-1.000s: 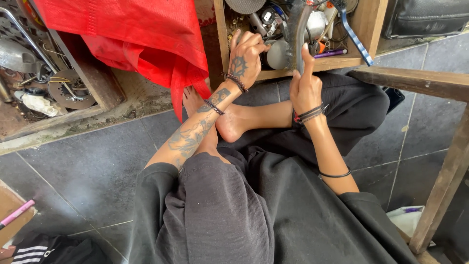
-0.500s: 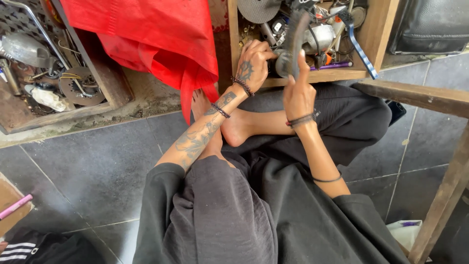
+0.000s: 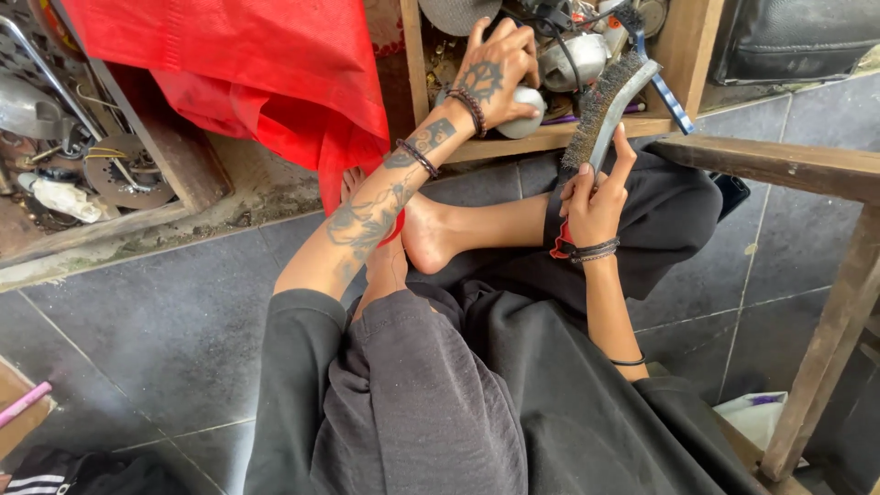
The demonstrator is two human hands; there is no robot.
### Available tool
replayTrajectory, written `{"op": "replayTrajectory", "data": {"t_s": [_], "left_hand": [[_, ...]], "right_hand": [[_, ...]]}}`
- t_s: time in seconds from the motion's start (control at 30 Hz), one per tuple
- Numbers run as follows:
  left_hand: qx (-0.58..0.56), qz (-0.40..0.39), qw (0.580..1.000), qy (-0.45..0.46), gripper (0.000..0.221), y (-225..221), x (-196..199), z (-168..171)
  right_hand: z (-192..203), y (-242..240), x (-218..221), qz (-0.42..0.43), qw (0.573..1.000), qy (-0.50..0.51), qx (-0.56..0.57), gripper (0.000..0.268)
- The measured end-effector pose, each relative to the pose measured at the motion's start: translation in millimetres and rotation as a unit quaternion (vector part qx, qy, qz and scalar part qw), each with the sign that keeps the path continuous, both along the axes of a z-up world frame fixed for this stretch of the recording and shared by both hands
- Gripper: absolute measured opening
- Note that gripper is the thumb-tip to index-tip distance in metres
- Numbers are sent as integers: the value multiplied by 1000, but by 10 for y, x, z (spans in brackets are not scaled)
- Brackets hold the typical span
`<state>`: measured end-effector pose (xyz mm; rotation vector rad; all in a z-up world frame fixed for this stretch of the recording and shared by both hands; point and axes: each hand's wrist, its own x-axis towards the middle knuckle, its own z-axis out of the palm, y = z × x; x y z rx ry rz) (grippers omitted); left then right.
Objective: Cleaning a motorcycle carburetor using a small tool and a wire brush to remove grime.
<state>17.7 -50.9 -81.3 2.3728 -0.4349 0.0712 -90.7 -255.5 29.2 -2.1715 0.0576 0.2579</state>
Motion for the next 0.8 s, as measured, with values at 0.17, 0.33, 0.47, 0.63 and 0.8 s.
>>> {"op": "replayTrajectory", "data": {"t_s": [0.17, 0.33, 0.47, 0.63, 0.8], "left_hand": [[-38, 11, 999, 17, 22, 97, 62, -26], [-77, 6, 997, -1, 14, 204, 7, 70], [-109, 66, 992, -19, 22, 319, -76, 208], [-111, 84, 990, -32, 15, 416, -192, 357], [-85, -16, 996, 4, 61, 493, -284, 365]], "right_hand": [[-7, -59, 31, 2, 1000, -2, -4, 56], [-17, -86, 88, 3, 1000, 0, 4, 55], [10, -160, 249, 9, 1000, -1, -16, 54], [149, -432, 663, 60, 991, -87, -85, 44], [221, -378, 788, 160, 982, -76, -62, 54]]}}
